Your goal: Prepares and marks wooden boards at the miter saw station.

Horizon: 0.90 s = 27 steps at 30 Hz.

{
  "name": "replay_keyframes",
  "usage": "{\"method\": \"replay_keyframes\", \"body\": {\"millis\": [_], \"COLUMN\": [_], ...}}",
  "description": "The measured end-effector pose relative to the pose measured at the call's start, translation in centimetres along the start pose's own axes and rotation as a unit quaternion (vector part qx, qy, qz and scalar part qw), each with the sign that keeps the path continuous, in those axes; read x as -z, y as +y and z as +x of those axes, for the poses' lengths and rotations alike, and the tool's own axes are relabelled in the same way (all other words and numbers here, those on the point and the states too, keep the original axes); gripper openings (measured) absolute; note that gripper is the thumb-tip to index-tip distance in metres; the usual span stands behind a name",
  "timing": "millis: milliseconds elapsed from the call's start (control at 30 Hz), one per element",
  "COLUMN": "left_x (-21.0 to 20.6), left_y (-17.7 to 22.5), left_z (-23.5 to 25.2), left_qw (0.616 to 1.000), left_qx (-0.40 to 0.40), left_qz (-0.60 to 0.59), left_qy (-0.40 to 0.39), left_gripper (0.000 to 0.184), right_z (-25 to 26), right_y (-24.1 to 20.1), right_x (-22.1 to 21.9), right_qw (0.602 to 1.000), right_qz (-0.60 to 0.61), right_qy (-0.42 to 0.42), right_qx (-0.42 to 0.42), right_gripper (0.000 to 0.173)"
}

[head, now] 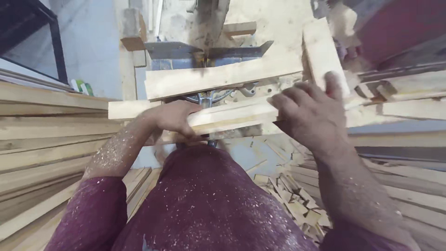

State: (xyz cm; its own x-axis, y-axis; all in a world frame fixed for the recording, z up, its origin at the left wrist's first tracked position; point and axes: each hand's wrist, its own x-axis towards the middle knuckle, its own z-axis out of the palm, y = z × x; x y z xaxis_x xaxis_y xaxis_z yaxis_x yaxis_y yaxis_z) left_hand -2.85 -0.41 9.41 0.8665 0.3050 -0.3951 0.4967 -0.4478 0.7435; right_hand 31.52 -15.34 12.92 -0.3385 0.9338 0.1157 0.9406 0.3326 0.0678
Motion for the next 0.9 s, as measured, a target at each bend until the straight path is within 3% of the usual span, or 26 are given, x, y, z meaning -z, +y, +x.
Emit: {"method": "replay_keyframes", "body": {"millis": [67,300,400,467,500,600,700,767,833,900], "left_x": [0.7,4.9,4.8,3.1,2.0,0.2,1.7,3.9,4.8,4.4], "left_y": [-0.5,-6.4,-10.3,-11.8,-12.6,-15.1,-16.4,-16.2,-15.5,-15.3], "left_z": [-1.2,-0.8,0.7,0.9,0.6,-0.1,1.4,2.7,3.5,4.0], "left_qw": [0.996,0.945,0.919,0.91,0.903,0.871,0.839,0.83,0.827,0.827], "left_qx": [0.038,0.127,0.116,0.132,0.134,0.111,0.133,0.201,0.286,0.323], "left_qz": [0.056,0.214,0.281,0.298,0.299,0.294,0.26,0.155,0.054,0.018], "left_qy": [0.053,0.211,0.251,0.257,0.278,0.378,0.458,0.496,0.481,0.46], "left_gripper": [0.078,0.093,0.087,0.1,0.101,0.086,0.074,0.089,0.109,0.098], "right_z": [0.9,9.3,10.8,10.5,10.4,10.5,12.0,13.6,14.4,14.7], "right_y": [0.1,-0.2,0.7,1.3,1.5,2.4,3.7,5.4,7.0,7.2], "right_x": [-2.1,-10.4,-13.7,-15.0,-15.2,-15.4,-15.5,-15.9,-16.6,-16.7], "right_qw": [1.0,0.986,0.993,0.996,0.996,0.995,0.993,0.991,0.991,0.991], "right_qz": [0.024,0.022,0.06,0.077,0.074,0.072,0.081,0.091,0.085,0.082], "right_qy": [-0.003,0.162,0.095,0.027,0.023,0.056,0.064,0.061,0.067,0.064], "right_qx": [0.011,-0.034,-0.04,-0.038,-0.039,-0.048,-0.057,-0.077,-0.085,-0.089], "right_gripper": [0.034,0.038,0.043,0.058,0.058,0.05,0.044,0.049,0.057,0.06]}}
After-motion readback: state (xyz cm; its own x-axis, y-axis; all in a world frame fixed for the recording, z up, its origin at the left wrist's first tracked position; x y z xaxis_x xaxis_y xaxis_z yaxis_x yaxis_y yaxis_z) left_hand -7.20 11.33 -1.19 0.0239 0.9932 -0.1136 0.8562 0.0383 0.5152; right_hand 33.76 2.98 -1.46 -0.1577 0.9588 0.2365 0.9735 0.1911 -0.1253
